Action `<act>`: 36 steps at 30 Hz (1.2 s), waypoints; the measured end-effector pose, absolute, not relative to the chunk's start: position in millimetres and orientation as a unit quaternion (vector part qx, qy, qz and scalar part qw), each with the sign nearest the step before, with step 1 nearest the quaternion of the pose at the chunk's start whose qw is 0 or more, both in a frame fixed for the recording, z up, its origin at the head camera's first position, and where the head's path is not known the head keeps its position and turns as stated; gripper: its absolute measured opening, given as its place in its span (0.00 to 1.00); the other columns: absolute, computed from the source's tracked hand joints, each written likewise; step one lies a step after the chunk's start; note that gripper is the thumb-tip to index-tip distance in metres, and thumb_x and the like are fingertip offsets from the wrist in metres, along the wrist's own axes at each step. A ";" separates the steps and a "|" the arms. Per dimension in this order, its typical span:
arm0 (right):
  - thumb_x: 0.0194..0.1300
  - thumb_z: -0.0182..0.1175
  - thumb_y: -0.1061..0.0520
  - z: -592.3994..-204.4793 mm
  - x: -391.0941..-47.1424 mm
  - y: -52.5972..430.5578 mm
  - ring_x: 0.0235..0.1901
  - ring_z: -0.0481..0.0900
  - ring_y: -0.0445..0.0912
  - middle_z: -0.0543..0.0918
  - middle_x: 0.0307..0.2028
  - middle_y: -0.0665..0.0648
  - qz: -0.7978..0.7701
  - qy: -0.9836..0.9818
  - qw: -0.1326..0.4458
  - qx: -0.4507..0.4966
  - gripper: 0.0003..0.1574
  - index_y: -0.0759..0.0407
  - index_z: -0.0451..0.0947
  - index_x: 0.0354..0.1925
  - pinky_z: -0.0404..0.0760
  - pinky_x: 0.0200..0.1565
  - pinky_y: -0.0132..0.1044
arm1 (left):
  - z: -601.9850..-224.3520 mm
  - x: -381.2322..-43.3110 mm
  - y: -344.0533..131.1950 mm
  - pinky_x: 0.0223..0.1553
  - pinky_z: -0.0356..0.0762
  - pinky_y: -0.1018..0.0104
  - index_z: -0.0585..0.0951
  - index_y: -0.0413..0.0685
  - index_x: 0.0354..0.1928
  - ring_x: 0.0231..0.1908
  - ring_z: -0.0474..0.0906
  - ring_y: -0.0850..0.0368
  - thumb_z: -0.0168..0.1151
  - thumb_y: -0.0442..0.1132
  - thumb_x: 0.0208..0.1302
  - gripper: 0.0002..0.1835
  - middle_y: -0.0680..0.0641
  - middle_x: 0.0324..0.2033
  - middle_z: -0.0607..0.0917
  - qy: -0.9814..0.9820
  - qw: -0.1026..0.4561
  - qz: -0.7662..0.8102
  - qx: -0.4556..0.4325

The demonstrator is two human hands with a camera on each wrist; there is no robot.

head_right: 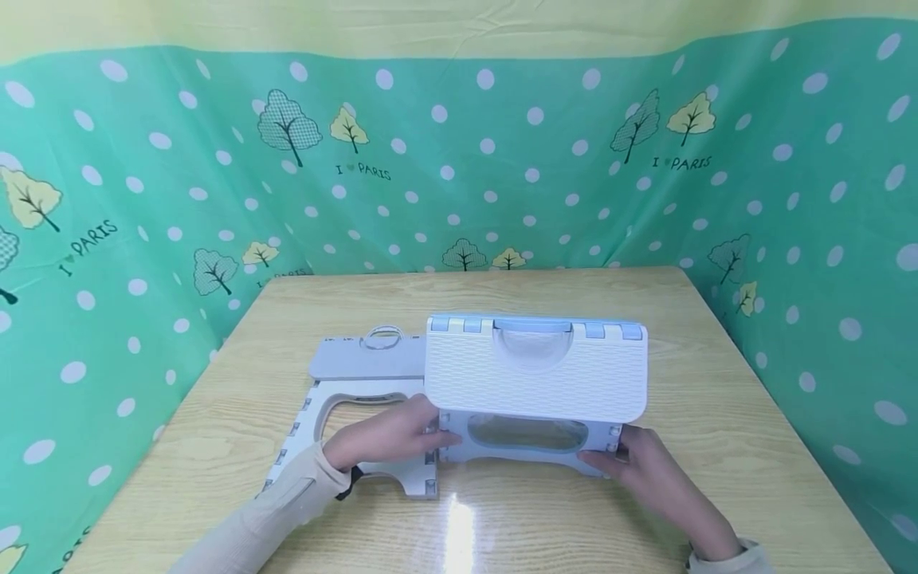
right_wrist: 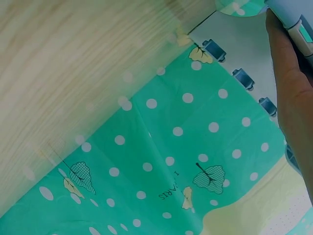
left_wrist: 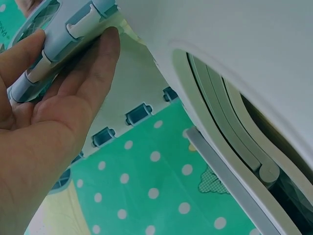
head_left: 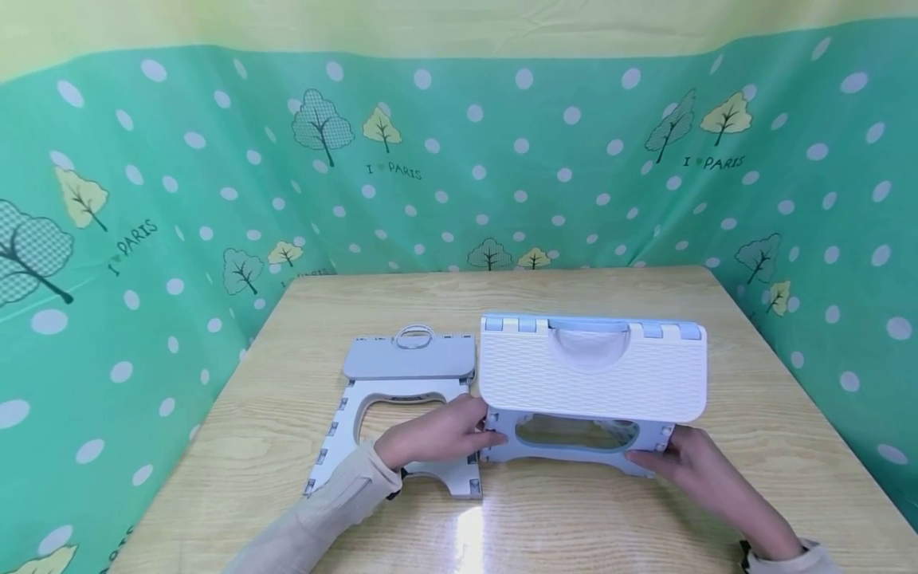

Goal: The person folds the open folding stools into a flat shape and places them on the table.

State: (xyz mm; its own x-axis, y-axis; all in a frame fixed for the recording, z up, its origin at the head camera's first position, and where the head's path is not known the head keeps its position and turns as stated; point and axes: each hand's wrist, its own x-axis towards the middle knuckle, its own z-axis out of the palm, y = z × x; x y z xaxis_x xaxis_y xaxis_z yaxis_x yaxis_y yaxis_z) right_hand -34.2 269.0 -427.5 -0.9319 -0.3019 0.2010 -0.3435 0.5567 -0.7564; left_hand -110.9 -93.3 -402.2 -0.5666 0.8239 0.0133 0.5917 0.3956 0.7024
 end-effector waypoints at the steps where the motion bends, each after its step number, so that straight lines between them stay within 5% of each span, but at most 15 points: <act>1: 0.62 0.69 0.62 -427.5 -34.3 268.9 0.38 0.80 0.33 0.86 0.45 0.63 0.433 -0.882 0.025 0.184 0.21 0.65 0.79 0.53 0.81 0.29 0.33 | -402.2 -110.8 -93.3 0.22 0.69 0.74 0.53 0.56 0.78 0.19 0.64 0.70 0.58 0.43 0.73 0.37 0.58 0.25 0.73 0.818 0.172 0.339 0.433; 36: 0.63 0.67 0.64 -427.3 -34.9 269.3 0.37 0.80 0.33 0.85 0.46 0.63 0.439 -0.878 0.017 0.192 0.22 0.66 0.77 0.55 0.81 0.29 0.33 | -403.1 -112.5 -94.6 0.21 0.66 0.75 0.60 0.54 0.75 0.18 0.64 0.69 0.57 0.40 0.74 0.32 0.57 0.23 0.73 0.808 0.194 0.351 0.431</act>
State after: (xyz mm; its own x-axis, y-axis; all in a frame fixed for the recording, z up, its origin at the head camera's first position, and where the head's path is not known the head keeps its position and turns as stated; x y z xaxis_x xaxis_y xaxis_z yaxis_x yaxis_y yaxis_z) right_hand -34.9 269.3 -427.3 -0.9255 -0.3223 0.1990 -0.3526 0.5414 -0.7633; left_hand -112.5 -94.6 -403.1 -0.5538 0.8326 -0.0113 0.5601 0.3825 0.7348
